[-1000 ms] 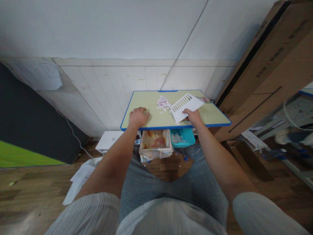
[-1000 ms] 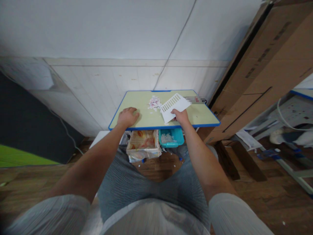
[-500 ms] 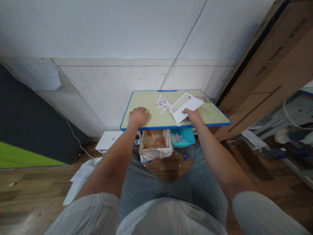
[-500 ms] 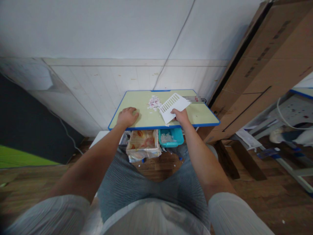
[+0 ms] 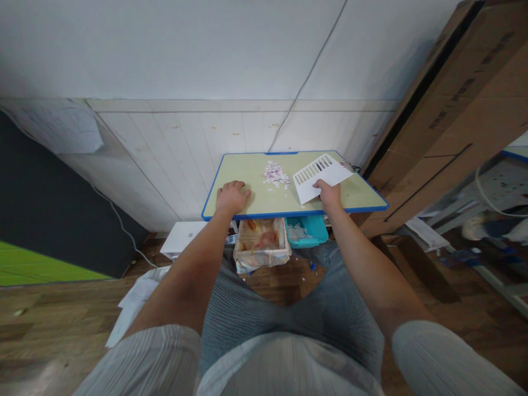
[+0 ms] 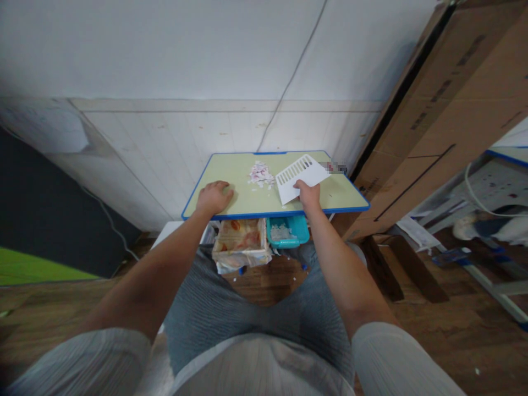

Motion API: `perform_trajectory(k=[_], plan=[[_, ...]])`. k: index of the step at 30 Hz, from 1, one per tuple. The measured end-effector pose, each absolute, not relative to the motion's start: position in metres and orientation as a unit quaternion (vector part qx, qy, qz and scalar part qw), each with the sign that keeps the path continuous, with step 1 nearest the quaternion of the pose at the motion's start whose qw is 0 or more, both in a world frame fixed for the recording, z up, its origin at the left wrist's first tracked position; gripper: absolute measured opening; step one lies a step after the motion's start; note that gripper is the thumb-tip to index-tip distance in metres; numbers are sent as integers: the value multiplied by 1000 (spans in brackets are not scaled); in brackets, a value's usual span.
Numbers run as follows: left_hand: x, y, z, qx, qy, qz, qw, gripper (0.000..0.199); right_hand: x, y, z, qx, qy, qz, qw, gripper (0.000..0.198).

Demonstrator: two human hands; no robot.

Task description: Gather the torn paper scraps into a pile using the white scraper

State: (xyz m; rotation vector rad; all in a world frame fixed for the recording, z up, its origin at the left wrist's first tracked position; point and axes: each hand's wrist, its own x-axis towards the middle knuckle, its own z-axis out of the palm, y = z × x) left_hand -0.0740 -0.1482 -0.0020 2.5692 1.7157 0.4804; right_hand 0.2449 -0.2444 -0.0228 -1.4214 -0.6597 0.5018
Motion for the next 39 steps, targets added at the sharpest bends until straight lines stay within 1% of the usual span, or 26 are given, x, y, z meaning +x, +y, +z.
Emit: perform_trajectory(k=[4,13,23,35,39], plan=[[-74,-148,-2,821,549,155,7,51,248,-242,-24,-633,-289,206,688,39],[-73,-150,-1,820,552,154,9,51,252,-241,-27,-648,-312,255,646,43],[-73,-151,0,822,549,153,8,52,253,-245,-27,-641,-321,272,642,39],[-72,-150,1,819,552,153,10,51,251,-245,-25,-656,-308,277,631,41],[-72,-152,2,821,551,150,9,51,247,-248,-21,-651,-308,268,640,36]])
